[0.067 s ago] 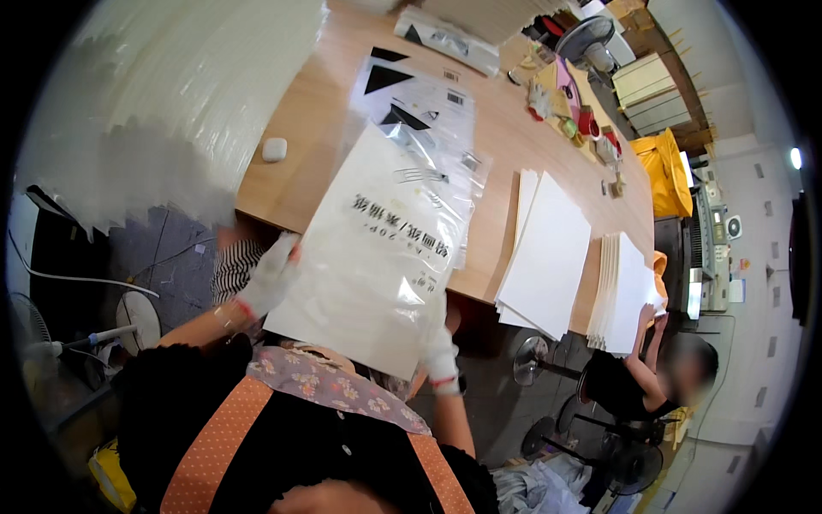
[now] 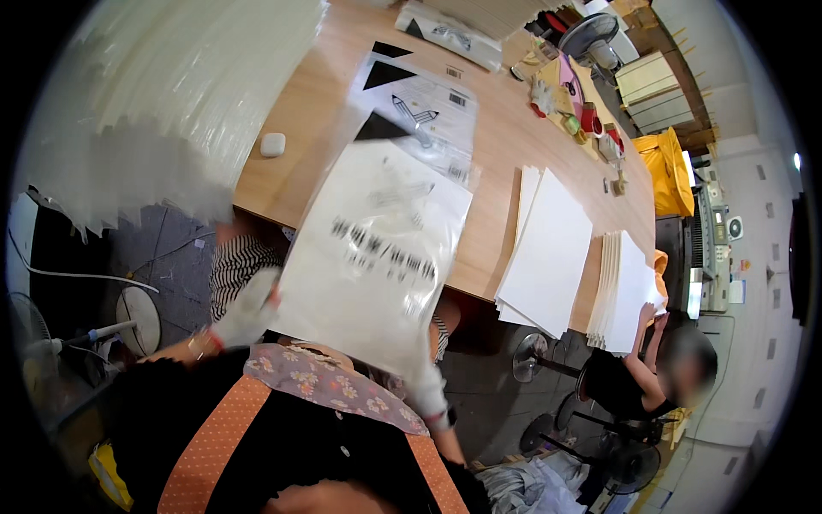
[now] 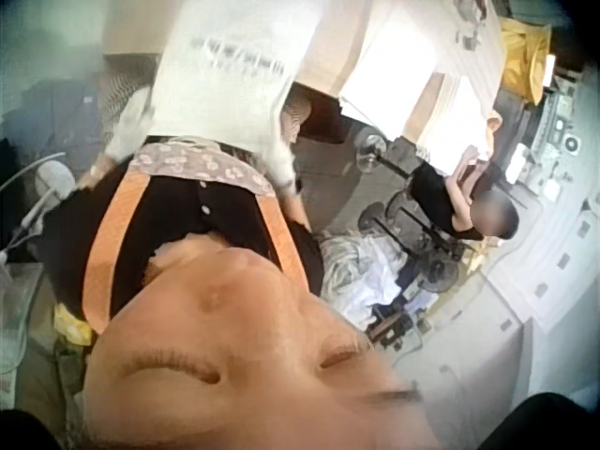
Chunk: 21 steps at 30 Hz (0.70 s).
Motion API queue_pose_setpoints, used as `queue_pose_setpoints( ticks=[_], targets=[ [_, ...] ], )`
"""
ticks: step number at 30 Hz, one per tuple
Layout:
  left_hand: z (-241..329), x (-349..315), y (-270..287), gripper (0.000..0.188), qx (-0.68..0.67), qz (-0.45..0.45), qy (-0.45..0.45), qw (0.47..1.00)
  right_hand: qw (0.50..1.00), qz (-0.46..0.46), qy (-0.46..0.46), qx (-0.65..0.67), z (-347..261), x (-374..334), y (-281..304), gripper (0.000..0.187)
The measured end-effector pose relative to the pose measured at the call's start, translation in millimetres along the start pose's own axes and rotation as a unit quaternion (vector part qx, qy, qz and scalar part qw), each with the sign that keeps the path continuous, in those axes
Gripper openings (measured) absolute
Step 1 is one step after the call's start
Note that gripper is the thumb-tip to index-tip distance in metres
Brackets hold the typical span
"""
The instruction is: The person repeatedly picks up stacks of white paper and places them into clear plastic packaging bags. They fold the top of the bags over the paper to seal them and then stack the packaged units on the table.
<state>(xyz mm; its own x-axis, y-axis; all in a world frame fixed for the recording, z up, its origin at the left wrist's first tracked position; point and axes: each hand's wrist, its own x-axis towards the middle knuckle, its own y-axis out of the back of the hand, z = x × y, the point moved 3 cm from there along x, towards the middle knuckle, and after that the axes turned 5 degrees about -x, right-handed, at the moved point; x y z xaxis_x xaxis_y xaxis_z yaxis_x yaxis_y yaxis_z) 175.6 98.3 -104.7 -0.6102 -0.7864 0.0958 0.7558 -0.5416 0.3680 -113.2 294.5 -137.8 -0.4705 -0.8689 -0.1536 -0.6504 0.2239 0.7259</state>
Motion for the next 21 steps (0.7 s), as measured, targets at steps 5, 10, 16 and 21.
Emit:
queue_pose_setpoints(
  ticks=[5, 10, 16, 21],
  targets=[
    [-52.9, -50.3, -8.9, 0.042, -0.065, -0.156, -0.056, 0.984, 0.997, 0.055, 0.056, -0.008, -10.7, -57.0, -20.8, 0.043],
    [12.3, -18.6, -12.8, 0.013, -0.345, 0.063, 0.272, 0.896, 0.998, 0.042, 0.052, -0.003, -3.8, -25.1, 5.8, 0.039],
    [39.1, 56.3, -28.1, 0.011, -0.218, -0.057, 0.041, 0.973, 0.947, 0.001, -0.081, 0.311, 68.6, 2.2, 28.5, 0.034],
    [179.4, 114.6, -16.4, 0.005, -0.05, -0.112, -0.232, 0.965, 0.882, 0.0, -0.045, 0.47, -38.8, 65.4, -12.7, 0.041]
  ],
)
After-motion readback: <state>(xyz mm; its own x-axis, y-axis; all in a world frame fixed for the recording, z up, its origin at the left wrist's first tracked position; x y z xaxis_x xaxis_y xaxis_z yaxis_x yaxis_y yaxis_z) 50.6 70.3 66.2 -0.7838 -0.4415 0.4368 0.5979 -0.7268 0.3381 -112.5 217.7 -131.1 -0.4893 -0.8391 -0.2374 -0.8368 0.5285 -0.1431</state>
